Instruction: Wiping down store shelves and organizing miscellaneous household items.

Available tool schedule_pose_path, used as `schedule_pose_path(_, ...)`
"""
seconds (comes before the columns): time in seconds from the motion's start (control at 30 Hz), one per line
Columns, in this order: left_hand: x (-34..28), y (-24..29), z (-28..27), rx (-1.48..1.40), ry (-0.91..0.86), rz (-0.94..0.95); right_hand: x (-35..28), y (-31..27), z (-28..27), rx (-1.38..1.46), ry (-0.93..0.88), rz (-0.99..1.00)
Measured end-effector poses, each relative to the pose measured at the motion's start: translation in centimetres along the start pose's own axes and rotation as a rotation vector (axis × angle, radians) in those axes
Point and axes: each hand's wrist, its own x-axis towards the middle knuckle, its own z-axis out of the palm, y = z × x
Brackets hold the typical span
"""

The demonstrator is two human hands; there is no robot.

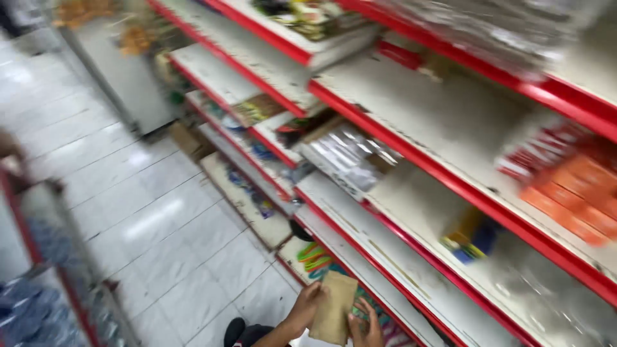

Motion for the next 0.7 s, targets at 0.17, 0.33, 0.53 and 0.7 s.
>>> schedule_pose_path(0.17, 0.1, -2.3, -6.5, -0.167, -0.111, 0.078, 0.7, -8.9, 6.6, -0.189, -0.193, 0.108)
schedule_pose_path(0.33, -5.4, 5.8, -12.0, -0.260, 0.095, -0.027, 0.1, -16.8, 16.5, -0.105, -0.503, -0.006)
schedule_pose_path(0.53, -5.5, 6.1, -23.9, -0.348, 0.272, 0.098, 0.7, -19.5, 28.7, -0.020, -0.626, 0.007)
schedule_pose_path(0.7, -5.7, 8.8, -32.8, -0.362, 0.424, 0.181, 2.9, -17.1, 36.0, 0.303, -0.522, 0.384)
